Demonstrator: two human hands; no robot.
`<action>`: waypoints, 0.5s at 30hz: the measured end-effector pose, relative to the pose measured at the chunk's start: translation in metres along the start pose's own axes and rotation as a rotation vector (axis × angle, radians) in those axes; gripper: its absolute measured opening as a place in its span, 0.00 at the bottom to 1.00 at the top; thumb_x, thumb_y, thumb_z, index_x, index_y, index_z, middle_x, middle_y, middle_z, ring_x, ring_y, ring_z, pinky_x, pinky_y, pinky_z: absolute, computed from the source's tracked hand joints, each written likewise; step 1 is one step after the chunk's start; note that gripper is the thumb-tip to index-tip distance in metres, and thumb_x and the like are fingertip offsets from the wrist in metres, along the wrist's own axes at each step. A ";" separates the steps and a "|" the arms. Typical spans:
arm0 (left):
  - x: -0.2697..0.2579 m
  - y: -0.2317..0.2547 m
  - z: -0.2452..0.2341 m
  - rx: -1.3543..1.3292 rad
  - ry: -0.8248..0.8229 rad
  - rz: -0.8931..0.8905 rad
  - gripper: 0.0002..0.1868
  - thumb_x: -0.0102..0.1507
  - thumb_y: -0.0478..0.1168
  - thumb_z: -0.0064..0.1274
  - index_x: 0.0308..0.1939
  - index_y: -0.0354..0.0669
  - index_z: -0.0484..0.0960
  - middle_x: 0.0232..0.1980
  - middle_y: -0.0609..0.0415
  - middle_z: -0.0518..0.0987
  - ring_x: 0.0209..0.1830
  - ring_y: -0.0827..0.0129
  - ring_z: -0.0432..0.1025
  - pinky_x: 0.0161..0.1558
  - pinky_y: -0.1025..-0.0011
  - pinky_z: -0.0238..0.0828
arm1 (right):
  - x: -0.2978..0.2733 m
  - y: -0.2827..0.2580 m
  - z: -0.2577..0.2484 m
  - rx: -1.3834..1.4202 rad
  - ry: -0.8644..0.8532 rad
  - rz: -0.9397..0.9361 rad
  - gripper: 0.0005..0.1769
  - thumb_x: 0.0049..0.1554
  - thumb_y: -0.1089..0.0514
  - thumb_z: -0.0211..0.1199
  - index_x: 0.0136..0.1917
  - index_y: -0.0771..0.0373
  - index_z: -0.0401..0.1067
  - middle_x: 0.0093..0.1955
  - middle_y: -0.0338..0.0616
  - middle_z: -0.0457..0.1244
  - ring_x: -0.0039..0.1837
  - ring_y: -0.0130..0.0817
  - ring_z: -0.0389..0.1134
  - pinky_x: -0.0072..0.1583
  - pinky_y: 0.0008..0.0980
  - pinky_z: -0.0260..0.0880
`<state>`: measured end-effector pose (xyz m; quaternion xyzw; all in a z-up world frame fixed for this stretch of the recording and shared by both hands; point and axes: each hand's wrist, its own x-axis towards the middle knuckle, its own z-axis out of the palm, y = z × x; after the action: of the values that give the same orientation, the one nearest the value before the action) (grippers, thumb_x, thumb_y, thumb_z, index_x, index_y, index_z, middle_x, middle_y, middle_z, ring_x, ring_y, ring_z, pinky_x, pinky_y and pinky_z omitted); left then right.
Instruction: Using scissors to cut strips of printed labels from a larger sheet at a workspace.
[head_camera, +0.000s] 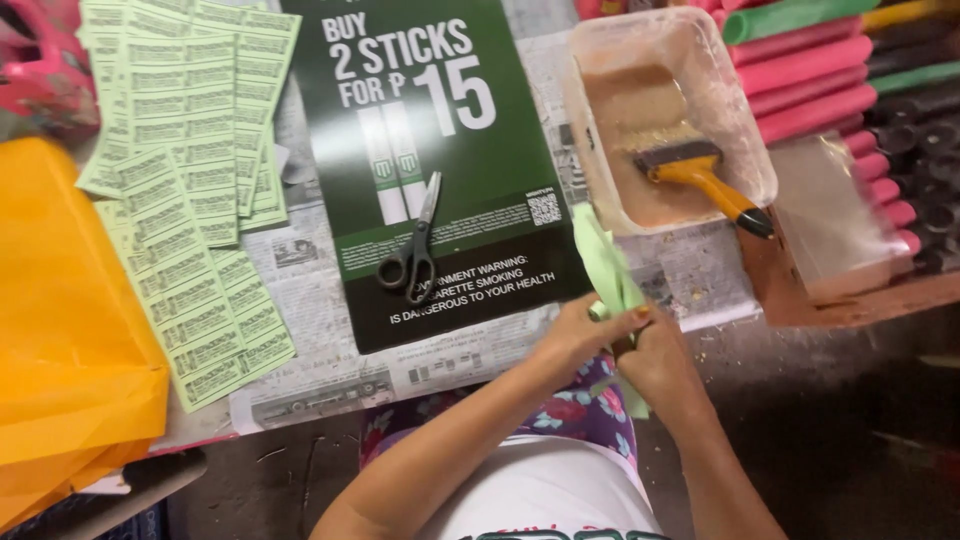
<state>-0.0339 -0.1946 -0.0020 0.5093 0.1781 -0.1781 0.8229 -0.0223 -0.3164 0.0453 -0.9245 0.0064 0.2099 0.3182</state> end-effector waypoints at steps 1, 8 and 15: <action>0.006 -0.010 -0.001 -0.050 -0.016 -0.009 0.34 0.55 0.55 0.70 0.53 0.34 0.79 0.40 0.44 0.79 0.38 0.62 0.75 0.37 0.66 0.77 | 0.007 0.010 0.005 -0.166 -0.017 0.027 0.13 0.51 0.58 0.61 0.48 0.67 0.76 0.44 0.63 0.70 0.57 0.63 0.71 0.58 0.57 0.69; 0.013 -0.025 0.010 -0.296 0.003 -0.045 0.35 0.65 0.62 0.63 0.60 0.39 0.71 0.44 0.49 0.79 0.44 0.68 0.76 0.42 0.68 0.77 | 0.020 0.012 0.025 -0.582 0.056 -0.173 0.18 0.55 0.52 0.55 0.45 0.68 0.77 0.43 0.57 0.69 0.50 0.58 0.74 0.54 0.51 0.76; 0.034 -0.015 -0.002 -0.564 0.303 -0.042 0.18 0.61 0.41 0.52 0.49 0.29 0.81 0.43 0.52 0.82 0.38 0.71 0.71 0.39 0.73 0.69 | 0.007 0.020 0.036 -0.378 0.364 -0.615 0.18 0.58 0.50 0.61 0.57 0.62 0.77 0.43 0.58 0.70 0.38 0.61 0.71 0.36 0.55 0.67</action>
<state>-0.0116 -0.2032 -0.0308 0.2782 0.3514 -0.0610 0.8918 -0.0327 -0.3105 0.0053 -0.9475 -0.2530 -0.0650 0.1843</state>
